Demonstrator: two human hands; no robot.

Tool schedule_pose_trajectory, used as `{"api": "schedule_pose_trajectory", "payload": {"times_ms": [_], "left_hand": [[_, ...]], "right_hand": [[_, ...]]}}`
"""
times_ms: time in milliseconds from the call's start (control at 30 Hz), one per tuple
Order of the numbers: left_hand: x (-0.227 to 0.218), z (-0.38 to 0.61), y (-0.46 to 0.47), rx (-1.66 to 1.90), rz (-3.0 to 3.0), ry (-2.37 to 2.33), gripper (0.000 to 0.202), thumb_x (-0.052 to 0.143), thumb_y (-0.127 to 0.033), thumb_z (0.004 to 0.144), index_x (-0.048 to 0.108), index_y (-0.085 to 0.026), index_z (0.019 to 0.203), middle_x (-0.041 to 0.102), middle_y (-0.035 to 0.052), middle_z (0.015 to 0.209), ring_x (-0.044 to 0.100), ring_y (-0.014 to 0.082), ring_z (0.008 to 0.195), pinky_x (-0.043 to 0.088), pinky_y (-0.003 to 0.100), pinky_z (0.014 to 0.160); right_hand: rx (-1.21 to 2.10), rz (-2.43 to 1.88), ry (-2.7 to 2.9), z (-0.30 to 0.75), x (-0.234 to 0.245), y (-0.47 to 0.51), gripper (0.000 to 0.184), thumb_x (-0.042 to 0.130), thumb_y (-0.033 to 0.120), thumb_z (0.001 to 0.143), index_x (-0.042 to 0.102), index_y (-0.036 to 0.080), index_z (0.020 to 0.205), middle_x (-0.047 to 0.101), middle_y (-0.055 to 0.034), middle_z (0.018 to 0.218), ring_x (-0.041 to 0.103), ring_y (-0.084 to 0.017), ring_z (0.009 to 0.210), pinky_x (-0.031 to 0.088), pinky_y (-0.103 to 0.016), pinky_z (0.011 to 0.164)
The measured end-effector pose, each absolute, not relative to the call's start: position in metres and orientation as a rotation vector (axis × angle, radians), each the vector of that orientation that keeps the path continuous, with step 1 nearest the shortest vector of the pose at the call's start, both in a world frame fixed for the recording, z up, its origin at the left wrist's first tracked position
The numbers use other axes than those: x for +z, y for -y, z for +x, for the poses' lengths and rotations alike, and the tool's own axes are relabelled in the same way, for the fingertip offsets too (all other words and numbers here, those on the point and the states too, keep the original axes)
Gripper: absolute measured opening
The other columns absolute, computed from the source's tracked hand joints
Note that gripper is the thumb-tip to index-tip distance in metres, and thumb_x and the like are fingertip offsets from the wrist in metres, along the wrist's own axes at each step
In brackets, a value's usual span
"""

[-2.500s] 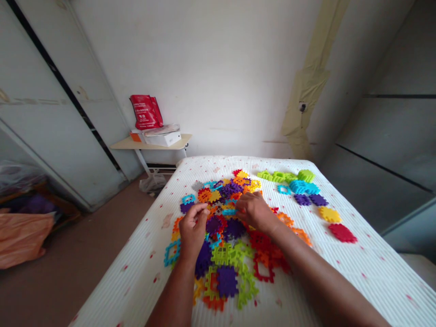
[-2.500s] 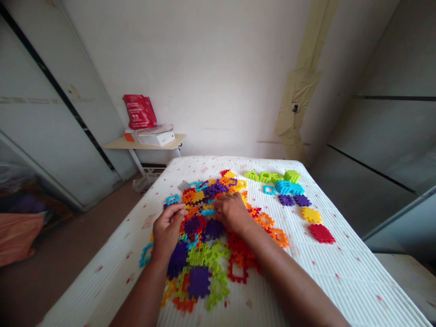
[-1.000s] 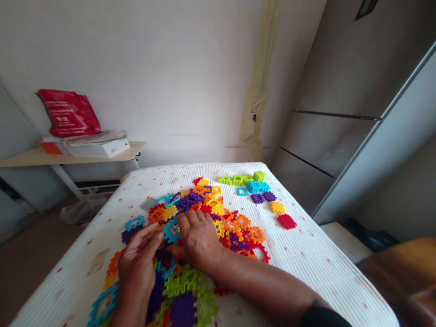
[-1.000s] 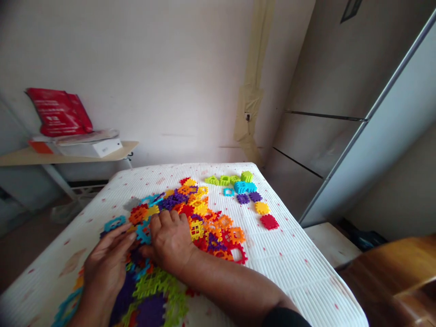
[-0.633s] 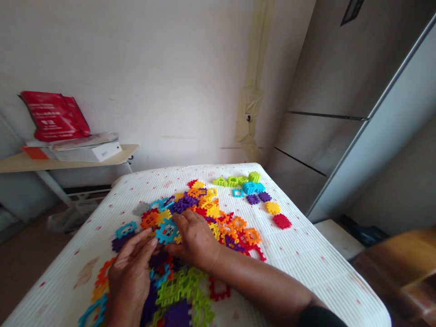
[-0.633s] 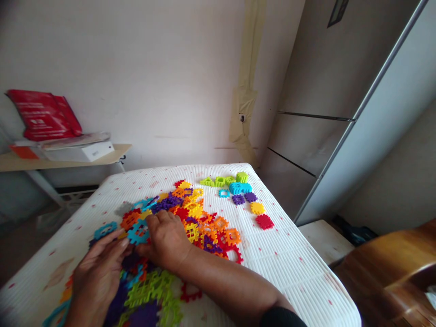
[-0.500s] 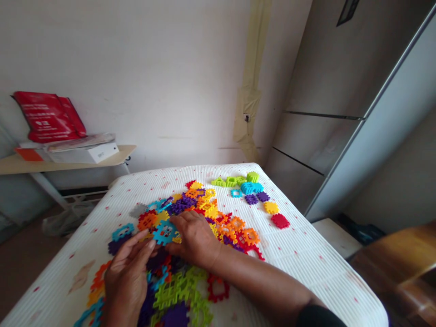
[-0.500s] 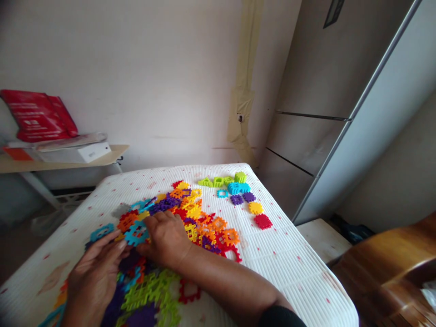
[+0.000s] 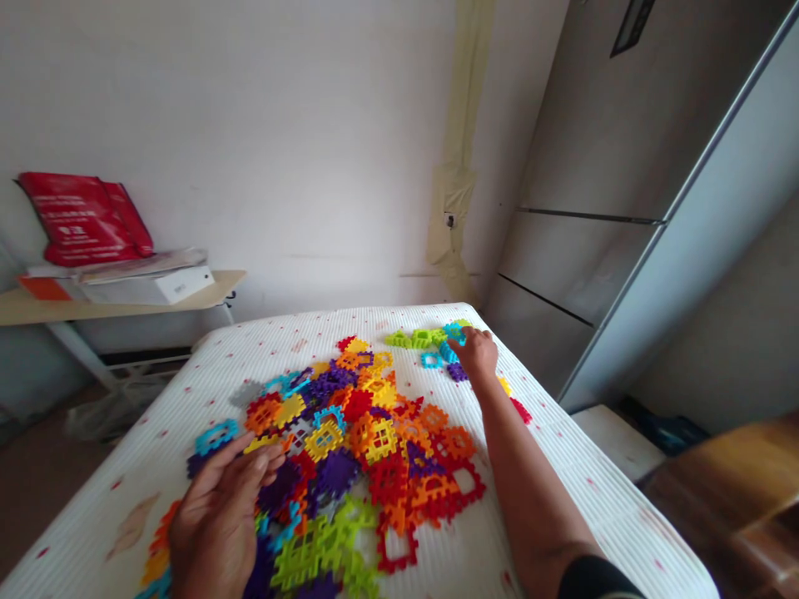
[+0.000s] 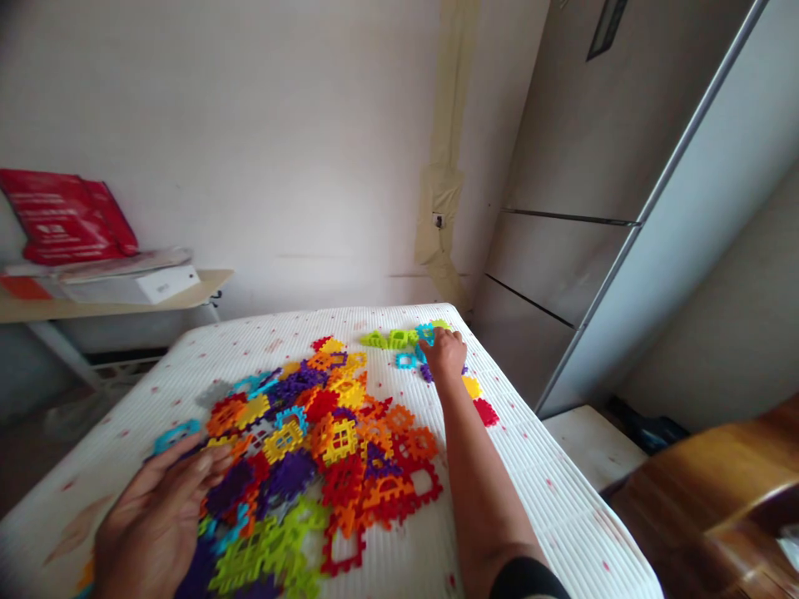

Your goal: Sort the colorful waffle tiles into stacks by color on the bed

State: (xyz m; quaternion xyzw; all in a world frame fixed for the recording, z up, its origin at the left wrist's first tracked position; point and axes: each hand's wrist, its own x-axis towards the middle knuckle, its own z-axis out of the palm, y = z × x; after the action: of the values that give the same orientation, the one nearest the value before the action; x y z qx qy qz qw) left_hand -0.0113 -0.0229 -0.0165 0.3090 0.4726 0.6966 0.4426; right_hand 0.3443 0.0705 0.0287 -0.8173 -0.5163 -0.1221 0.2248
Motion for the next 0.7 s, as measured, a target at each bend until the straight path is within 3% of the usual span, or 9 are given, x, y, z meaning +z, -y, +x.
{"api": "schedule_pose_trajectory", "payload": {"times_ms": [233,700], "left_hand": [[-0.024,-0.014,0.021,1.720,0.799,-1.176,0.052,0.079,-0.033,0.055,0.063,-0.020,0.103,0.071,0.0005,0.074,0.066,0.0142,0.069,0.050,0.021,0.062],[-0.021,-0.012,0.022,1.715,0.771,-1.204,0.053,0.080,-0.034,0.054,0.063,-0.019,0.102,0.071,0.0010,0.072,0.065,0.0146,0.067,0.049,0.022,0.061]], "right_hand": [[-0.274,-2.451,1.371,0.357,0.007,-0.079,0.036,0.052,0.045,0.082,0.063,0.018,0.103,0.067,-0.0105,0.101,0.053,-0.025,0.100,0.041,-0.031,0.071],[-0.174,-2.509,1.423,0.351,0.004,-0.079,0.040,0.049,0.045,0.084,0.060,0.015,0.107,0.064,-0.0151,0.106,0.051,-0.026,0.106,0.042,-0.031,0.076]]}}
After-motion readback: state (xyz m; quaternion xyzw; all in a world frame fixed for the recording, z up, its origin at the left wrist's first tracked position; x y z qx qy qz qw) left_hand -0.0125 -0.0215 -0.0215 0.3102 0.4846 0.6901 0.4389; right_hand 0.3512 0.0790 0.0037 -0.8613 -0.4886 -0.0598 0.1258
